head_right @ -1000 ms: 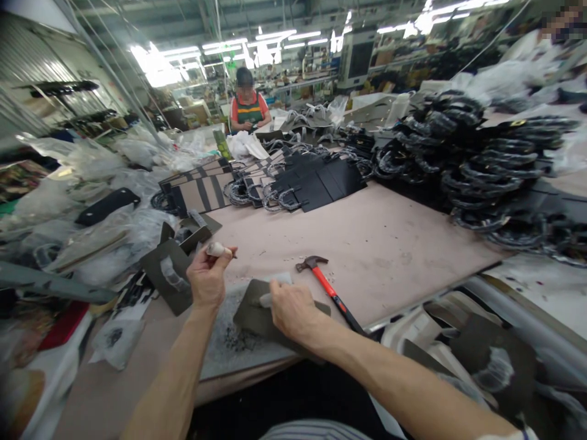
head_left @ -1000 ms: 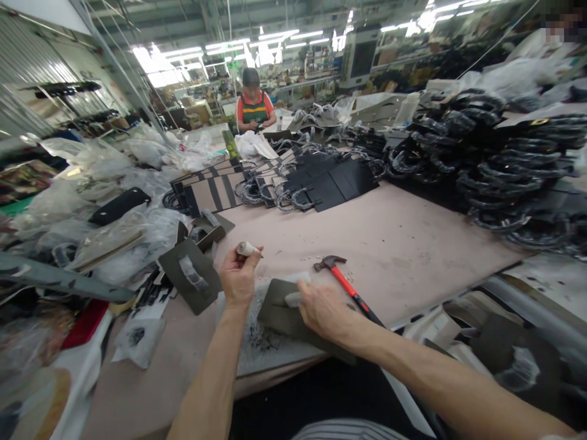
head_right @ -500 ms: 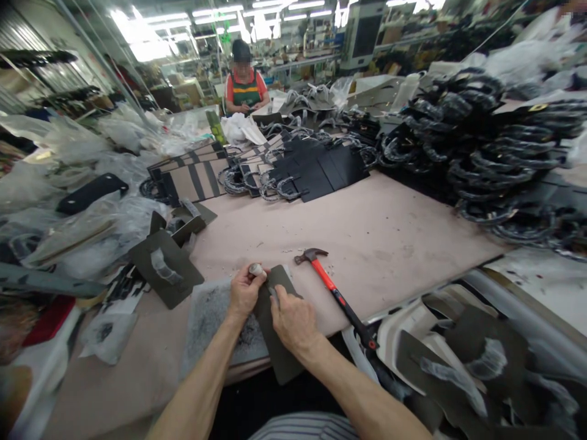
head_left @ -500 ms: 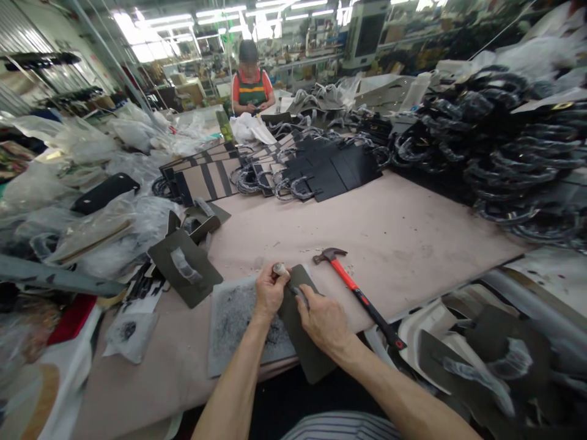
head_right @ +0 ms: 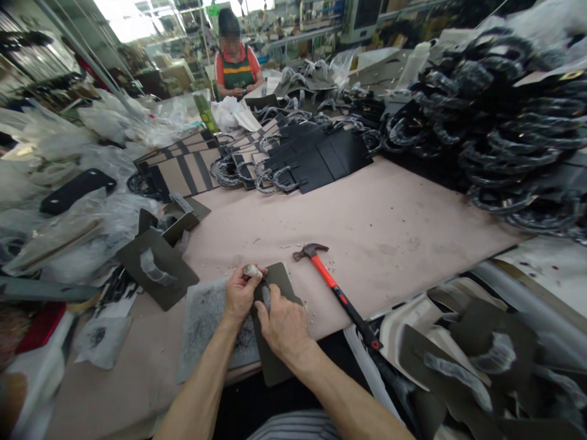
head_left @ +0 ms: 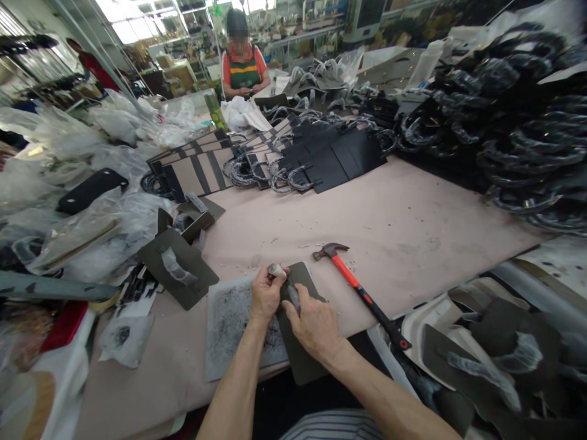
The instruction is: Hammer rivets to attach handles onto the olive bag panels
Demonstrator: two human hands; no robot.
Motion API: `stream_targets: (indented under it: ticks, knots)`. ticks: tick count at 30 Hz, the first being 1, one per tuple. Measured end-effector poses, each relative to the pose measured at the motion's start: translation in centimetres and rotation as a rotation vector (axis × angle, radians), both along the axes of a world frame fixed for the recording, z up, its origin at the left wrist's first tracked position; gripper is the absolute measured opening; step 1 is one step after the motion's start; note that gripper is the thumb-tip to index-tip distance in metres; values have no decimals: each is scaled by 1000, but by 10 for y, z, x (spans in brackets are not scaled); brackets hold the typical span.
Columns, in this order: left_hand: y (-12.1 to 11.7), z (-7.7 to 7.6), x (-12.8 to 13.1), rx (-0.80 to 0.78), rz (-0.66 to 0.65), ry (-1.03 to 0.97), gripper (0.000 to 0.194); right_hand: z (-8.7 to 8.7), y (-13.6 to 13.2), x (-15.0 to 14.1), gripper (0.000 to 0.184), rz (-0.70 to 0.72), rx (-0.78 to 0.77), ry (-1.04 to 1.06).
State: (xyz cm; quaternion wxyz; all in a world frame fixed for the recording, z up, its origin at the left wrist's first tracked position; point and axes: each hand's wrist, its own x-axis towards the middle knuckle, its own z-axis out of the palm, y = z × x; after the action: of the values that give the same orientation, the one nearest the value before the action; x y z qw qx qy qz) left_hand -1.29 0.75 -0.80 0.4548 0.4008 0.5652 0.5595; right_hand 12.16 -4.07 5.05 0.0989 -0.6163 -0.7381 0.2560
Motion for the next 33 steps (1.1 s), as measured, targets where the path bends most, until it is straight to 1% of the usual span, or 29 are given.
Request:
stream_targets:
  ticks: [3,5,6,8,10,12,13,15,16,17,20,22,23,24,25,26,27,29,30,31,32,33]
  knots:
    - [1,-1,-2,1,-11,14,31,-6,2,18,59,34,55,211]
    - [1,-2,-3,5,-14,19,31,-13,7,39,56,-11,152,235]
    - [1,-2,-3,8,-15,20,31,-17,11,51,53,-54,214,184]
    - [1,-3,-3,14,-20,20,31,-26,20,77,47,-125,310,-3]
    - [1,-4,-2,21,-24,27,29,-35,29,101,42,-143,313,-205]
    - [1,-4,-2,26,-32,57,25,-43,35,120,33,-107,242,-322]
    - [1,-3,-2,28,-38,77,23,-45,38,127,27,-90,202,-339]
    - [2,-1,-2,33,-58,134,19,-49,42,134,16,-87,113,-286]
    - [3,0,-2,39,-72,168,17,-49,44,135,12,-110,50,-210]
    - [3,2,-2,48,-88,206,16,-48,45,135,9,-155,-50,-89]
    - [0,6,-1,99,-130,333,15,-37,49,125,7,-271,-455,348]
    - [-3,7,0,139,-148,391,17,-20,48,115,9,-319,-686,583]
    - [-4,7,1,154,-152,410,18,-9,47,109,14,-335,-740,671]
    - [-6,7,2,165,-156,424,18,3,46,104,19,-341,-743,737]
    - [-7,7,2,172,-158,434,17,15,45,100,24,-335,-695,787]
    - [-7,7,2,176,-159,443,17,27,44,96,29,-300,-578,793]
    - [-8,7,2,178,-161,450,16,37,43,93,32,-233,-402,742]
    - [-8,6,2,183,-172,461,16,51,41,89,34,-64,-15,522]
    - [-7,5,2,185,-178,468,16,55,41,88,33,28,136,384]
    - [-7,4,2,183,-180,476,15,57,42,87,32,122,238,244]
    - [-7,3,2,176,-178,485,15,59,44,87,30,209,289,111]
    - [-7,2,1,168,-174,493,14,62,46,88,28,289,302,0]
